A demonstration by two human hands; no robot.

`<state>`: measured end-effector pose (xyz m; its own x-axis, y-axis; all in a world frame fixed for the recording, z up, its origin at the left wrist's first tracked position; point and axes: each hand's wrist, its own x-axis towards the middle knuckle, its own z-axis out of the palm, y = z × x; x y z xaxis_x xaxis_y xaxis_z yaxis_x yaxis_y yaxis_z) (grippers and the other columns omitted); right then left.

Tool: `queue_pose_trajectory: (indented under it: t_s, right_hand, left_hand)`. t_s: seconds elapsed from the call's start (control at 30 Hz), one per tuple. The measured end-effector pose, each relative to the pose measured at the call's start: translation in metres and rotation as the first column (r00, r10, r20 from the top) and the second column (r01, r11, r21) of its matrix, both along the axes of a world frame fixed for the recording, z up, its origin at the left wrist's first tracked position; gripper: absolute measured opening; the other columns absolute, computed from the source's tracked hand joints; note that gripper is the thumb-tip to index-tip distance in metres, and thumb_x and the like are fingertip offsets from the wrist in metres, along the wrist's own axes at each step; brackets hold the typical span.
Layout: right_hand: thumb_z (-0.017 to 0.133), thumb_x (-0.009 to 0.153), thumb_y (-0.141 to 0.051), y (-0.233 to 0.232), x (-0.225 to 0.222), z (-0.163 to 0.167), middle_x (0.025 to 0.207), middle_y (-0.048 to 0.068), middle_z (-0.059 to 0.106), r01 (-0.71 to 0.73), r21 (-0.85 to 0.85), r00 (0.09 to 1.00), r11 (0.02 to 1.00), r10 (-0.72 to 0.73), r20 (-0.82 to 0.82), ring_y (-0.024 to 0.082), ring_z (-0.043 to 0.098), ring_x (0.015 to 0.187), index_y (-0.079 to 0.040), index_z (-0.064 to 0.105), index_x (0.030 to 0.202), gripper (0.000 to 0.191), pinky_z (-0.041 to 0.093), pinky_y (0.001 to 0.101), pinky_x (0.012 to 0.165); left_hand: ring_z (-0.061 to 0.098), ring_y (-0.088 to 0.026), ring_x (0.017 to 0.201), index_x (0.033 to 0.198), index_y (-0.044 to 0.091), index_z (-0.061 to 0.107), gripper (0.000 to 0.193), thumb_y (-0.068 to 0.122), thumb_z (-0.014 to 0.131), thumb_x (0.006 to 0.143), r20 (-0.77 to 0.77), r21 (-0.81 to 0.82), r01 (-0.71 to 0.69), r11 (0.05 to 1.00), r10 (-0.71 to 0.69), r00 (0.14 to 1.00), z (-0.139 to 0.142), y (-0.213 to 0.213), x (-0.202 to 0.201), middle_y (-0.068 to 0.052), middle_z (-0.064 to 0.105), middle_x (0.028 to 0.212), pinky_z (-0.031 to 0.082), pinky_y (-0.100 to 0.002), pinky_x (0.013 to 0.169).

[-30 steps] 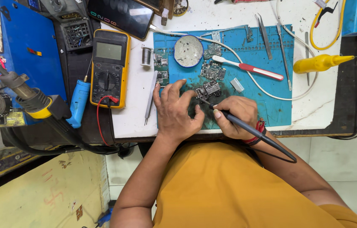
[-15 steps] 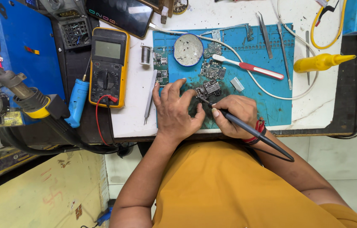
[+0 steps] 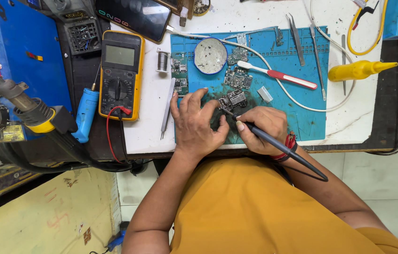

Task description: The person solders components on a small circuit board at a repair workbench, holding the board steady with one hand while applying a soldering iron to its contacts. They reposition the board, use tweezers on small parts, and continue soldering different points on the board.

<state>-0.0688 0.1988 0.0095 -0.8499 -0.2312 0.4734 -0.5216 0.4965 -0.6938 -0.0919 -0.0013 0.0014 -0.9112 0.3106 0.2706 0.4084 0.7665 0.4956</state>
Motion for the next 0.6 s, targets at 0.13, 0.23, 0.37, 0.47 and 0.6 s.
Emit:
queue_pose_trajectory:
  t_s: [0.13,0.23,0.37,0.47,0.6]
  right_hand:
    - [0.073,0.088,-0.004,0.0003,0.0,-0.0006,0.078,0.012,0.067,-0.003,-0.003,1.0,1.0,0.003,0.002,0.03,0.068,0.068,-0.003,0.063,0.091,0.01,0.052,0.0375,0.063]
    - [0.073,0.087,-0.005,0.0001,-0.0001,-0.0011,0.078,0.012,0.067,-0.002,0.007,1.0,1.0,0.002,-0.002,0.03,0.068,0.068,-0.003,0.064,0.091,0.01,0.052,0.038,0.064]
    - [0.073,0.087,-0.004,0.0002,0.0001,-0.0011,0.078,0.012,0.067,-0.002,0.002,1.0,1.0,0.002,0.006,0.03,0.067,0.067,-0.003,0.063,0.09,0.01,0.052,0.0378,0.063]
    - [0.073,0.087,-0.004,0.0006,0.0,-0.0007,0.078,0.012,0.067,-0.006,-0.002,1.0,1.0,0.006,0.006,0.03,0.067,0.068,-0.003,0.064,0.09,0.01,0.052,0.0378,0.063]
    - [0.073,0.087,-0.004,0.0006,-0.0006,-0.0004,0.078,0.011,0.067,-0.013,-0.008,1.0,1.0,0.013,0.005,0.029,0.068,0.067,-0.003,0.064,0.09,0.01,0.052,0.0374,0.063]
  left_hand:
    - [0.048,-0.033,0.129,0.103,0.012,0.072,0.031,0.032,0.076,0.078,0.0,0.001,0.0,1.0,0.0,1.0,-0.0006,0.0001,0.0003,-0.014,0.057,0.133,0.02,-0.059,0.121]
    - [0.048,-0.033,0.129,0.102,0.012,0.072,0.031,0.031,0.076,0.079,-0.012,-0.002,0.0,1.0,0.0,1.0,-0.0008,0.0,0.0003,-0.015,0.057,0.133,0.021,-0.059,0.121]
    - [0.048,-0.033,0.129,0.102,0.012,0.072,0.031,0.031,0.076,0.078,-0.006,-0.002,0.0,1.0,0.0,1.0,-0.0007,0.0,0.0004,-0.015,0.057,0.133,0.02,-0.059,0.121]
    - [0.047,-0.033,0.129,0.102,0.012,0.073,0.031,0.031,0.076,0.078,0.0,0.001,-0.001,1.0,0.001,1.0,-0.0005,0.0003,0.0003,-0.015,0.057,0.133,0.02,-0.059,0.122]
    - [0.047,-0.033,0.129,0.102,0.012,0.073,0.031,0.03,0.076,0.077,0.008,0.001,0.0,1.0,0.0,1.0,-0.0005,0.0005,0.0003,-0.015,0.057,0.133,0.02,-0.059,0.121]
